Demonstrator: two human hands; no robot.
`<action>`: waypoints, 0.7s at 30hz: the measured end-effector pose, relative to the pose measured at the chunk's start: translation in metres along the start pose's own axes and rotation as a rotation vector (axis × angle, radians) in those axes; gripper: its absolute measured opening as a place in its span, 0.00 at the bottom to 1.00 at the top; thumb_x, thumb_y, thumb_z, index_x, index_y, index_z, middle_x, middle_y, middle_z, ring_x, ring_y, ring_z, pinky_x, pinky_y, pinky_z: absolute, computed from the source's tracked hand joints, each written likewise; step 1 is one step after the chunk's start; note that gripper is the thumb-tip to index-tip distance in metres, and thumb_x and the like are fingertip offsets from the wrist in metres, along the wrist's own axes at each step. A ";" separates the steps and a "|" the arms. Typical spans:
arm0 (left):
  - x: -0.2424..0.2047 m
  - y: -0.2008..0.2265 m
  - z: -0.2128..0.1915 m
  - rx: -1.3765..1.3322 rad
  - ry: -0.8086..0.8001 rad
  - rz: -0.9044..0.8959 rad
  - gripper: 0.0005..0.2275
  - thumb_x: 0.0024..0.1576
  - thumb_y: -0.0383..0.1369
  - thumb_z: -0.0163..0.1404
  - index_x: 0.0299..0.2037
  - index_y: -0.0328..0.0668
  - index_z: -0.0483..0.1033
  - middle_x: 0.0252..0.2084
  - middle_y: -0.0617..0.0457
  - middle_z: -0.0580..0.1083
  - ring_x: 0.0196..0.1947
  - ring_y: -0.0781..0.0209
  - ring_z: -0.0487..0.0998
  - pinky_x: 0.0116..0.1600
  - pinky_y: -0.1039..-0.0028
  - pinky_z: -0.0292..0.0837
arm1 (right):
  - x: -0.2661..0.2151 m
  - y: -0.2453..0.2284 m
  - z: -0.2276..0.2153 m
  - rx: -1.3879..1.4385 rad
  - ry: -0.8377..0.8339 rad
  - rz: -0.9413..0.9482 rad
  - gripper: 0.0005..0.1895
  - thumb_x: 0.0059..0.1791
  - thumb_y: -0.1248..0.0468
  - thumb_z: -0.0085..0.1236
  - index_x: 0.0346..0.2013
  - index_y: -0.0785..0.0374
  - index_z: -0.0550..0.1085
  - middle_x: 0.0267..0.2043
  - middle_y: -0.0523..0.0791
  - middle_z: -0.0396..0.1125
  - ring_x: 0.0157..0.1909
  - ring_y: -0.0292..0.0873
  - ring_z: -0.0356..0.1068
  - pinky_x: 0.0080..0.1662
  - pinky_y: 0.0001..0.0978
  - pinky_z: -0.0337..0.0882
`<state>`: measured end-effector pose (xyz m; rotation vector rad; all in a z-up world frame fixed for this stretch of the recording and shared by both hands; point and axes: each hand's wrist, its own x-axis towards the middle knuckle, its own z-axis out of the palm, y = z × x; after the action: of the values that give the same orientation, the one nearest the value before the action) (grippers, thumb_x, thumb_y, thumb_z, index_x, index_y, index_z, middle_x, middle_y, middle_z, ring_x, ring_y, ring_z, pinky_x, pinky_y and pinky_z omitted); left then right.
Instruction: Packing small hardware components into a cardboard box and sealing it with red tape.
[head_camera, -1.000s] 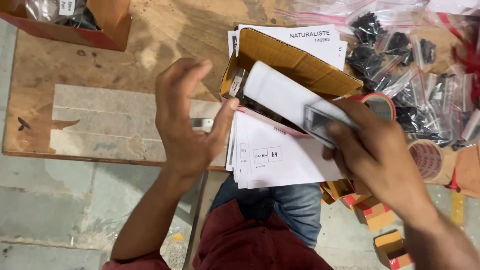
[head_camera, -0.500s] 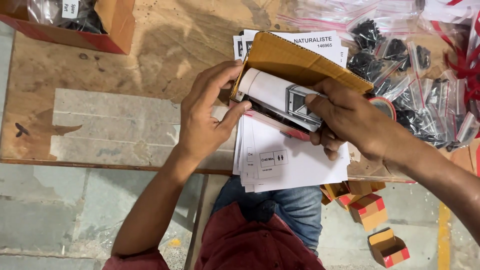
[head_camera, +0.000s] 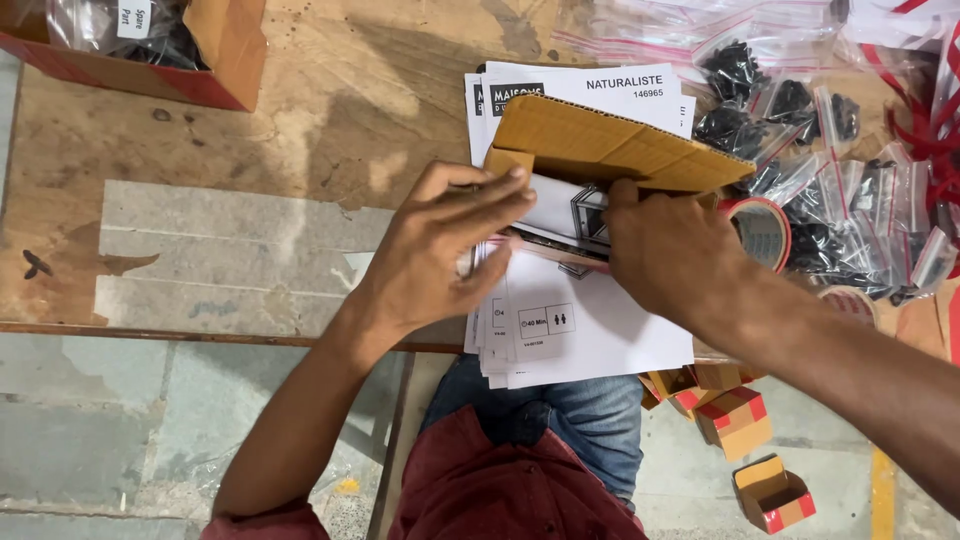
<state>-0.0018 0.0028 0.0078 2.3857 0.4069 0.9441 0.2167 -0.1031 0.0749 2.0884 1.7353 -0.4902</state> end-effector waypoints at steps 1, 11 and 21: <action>0.002 0.002 0.000 0.013 -0.067 0.040 0.14 0.58 0.31 0.59 0.53 0.39 0.80 0.56 0.52 0.79 0.56 0.56 0.76 0.61 0.65 0.71 | 0.003 0.000 0.000 -0.063 -0.021 0.014 0.15 0.54 0.64 0.49 0.51 0.71 0.70 0.33 0.56 0.76 0.36 0.56 0.79 0.39 0.47 0.76; 0.002 0.017 0.020 0.289 -0.229 0.092 0.18 0.54 0.42 0.60 0.55 0.57 0.81 0.62 0.62 0.76 0.57 0.59 0.70 0.68 0.56 0.57 | 0.003 -0.008 0.014 -0.321 0.248 -0.005 0.04 0.46 0.66 0.60 0.34 0.58 0.81 0.33 0.47 0.76 0.34 0.47 0.78 0.33 0.42 0.76; 0.009 0.026 0.023 0.330 -0.206 0.062 0.15 0.56 0.44 0.59 0.51 0.56 0.84 0.64 0.64 0.74 0.51 0.60 0.68 0.59 0.61 0.55 | -0.072 0.000 0.060 0.163 1.030 -0.242 0.16 0.49 0.71 0.68 0.50 0.67 0.75 0.53 0.51 0.67 0.55 0.49 0.67 0.51 0.41 0.73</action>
<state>0.0229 -0.0226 0.0140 2.7774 0.4397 0.6892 0.2026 -0.1945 0.0587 2.4506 2.5546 0.5312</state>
